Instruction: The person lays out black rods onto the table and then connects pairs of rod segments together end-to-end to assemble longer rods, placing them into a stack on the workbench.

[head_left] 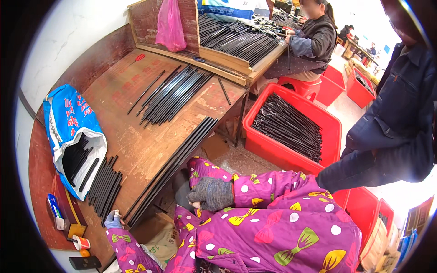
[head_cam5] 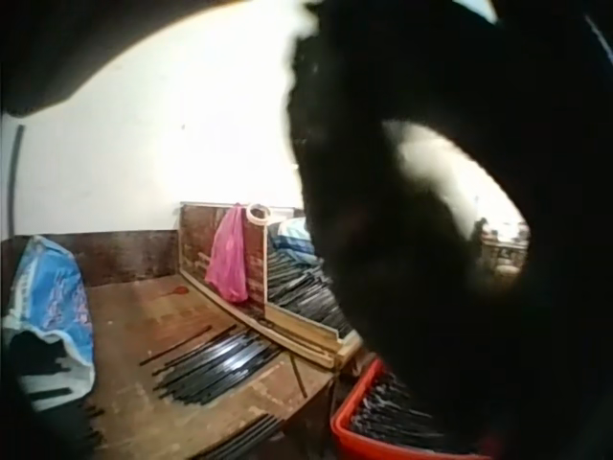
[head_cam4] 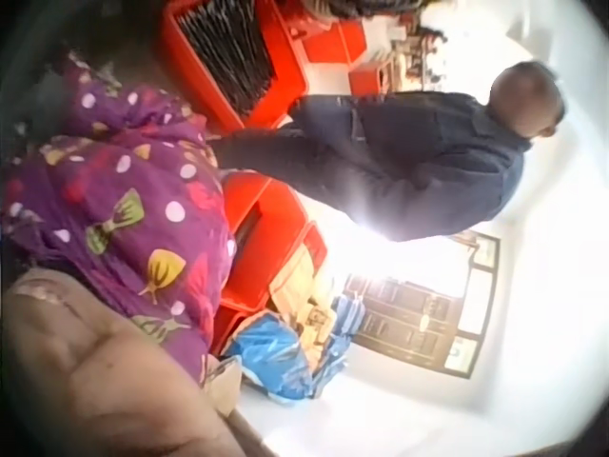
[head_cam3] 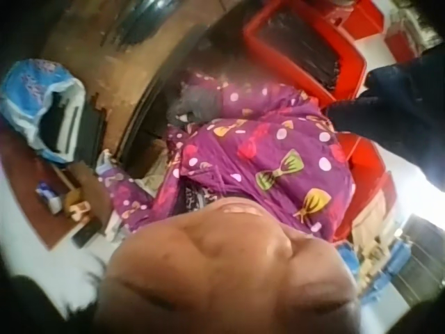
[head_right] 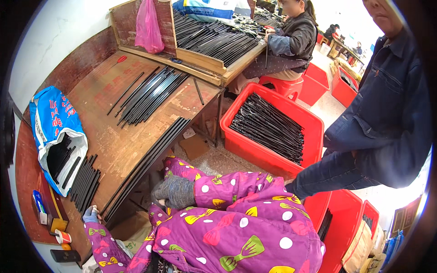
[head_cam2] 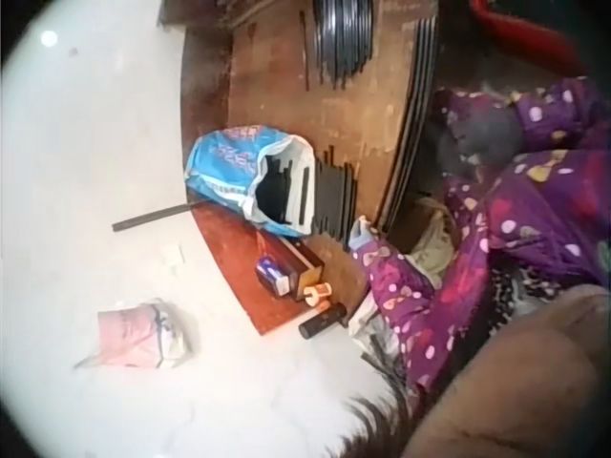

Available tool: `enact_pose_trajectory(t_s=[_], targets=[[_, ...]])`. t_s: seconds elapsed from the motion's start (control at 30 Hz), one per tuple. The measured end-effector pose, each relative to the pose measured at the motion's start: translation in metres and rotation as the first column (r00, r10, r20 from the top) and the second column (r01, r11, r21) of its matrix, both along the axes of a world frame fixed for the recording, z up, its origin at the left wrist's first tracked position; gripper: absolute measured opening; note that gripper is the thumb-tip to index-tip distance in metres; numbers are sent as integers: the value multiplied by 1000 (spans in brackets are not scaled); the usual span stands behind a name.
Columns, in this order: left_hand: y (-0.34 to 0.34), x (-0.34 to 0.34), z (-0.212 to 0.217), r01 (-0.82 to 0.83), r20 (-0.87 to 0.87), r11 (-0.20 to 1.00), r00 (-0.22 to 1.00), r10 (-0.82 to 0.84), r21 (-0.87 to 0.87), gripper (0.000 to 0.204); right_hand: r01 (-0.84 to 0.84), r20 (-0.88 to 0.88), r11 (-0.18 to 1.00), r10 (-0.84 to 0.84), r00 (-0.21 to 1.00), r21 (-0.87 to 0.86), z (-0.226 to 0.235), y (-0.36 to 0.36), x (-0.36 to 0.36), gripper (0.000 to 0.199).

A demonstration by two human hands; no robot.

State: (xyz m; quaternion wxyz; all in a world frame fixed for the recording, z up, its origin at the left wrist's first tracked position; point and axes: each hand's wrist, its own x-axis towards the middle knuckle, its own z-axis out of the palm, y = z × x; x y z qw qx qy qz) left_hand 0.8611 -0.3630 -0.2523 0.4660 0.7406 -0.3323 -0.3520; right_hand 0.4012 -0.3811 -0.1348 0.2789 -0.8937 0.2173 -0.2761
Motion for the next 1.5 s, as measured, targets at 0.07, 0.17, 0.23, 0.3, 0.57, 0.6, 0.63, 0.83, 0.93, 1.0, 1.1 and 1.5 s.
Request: enact_pose_trajectory(t_s=[0.07, 0.17, 0.23, 0.3, 0.57, 0.6, 0.63, 0.83, 0.93, 1.0, 1.1, 1.5], targets=[[1, 0, 2, 5, 10, 1000, 1000, -5, 8, 16, 28, -4, 999, -27, 1000, 37, 7, -10, -10, 10], [0, 8, -3, 0, 23, 999, 1000, 0, 36, 17, 270, 3, 957, -272, 962, -108, 21, -50, -45, 13], [-2, 17, -13, 24, -9, 1000, 1000, -24, 9, 17, 641, 180, 747, -665, 725, 179, 57, -73, -67, 14], [1, 12, -8, 37, -8, 999, 999, -37, -19, 18, 589, 472, 755, -646, 599, 286, 95, -92, -92, 10], [1, 21, -23, 32, -31, 998, 999, -34, -62, 19, 574, 192, 680, -705, 683, 457, 48, -82, -87, 18], [-1, 13, -17, 26, -32, 999, 999, -27, -48, 19, 617, 159, 690, -705, 691, 379, 44, -84, -84, 19], [-3, 8, -13, 21, -33, 999, 999, -22, -33, 19, 619, 156, 687, -708, 689, 381, 44, -88, -85, 19], [1, 22, -20, -20, -37, 999, 999, 18, -49, 20, 910, 472, 362, -850, 232, 204, 144, -169, -154, 32], [9, 26, -25, -56, -35, 996, 998, 53, -69, 19, 865, 544, 444, -797, 262, 234, 146, -176, -160, 27], [7, 15, -13, -17, 59, 1000, 998, 16, 14, 19, 919, 310, 389, -882, 354, 57, 129, -159, -142, 24], [2, -4, 6, -11, 87, 1000, 996, 12, -18, 13, 746, 120, 602, -795, 595, 286, 58, -164, -126, 24], [9, -10, 7, -23, 75, 1000, 997, 24, -11, 16, 580, -48, 809, -579, 814, 90, 51, -126, -40, 17]])
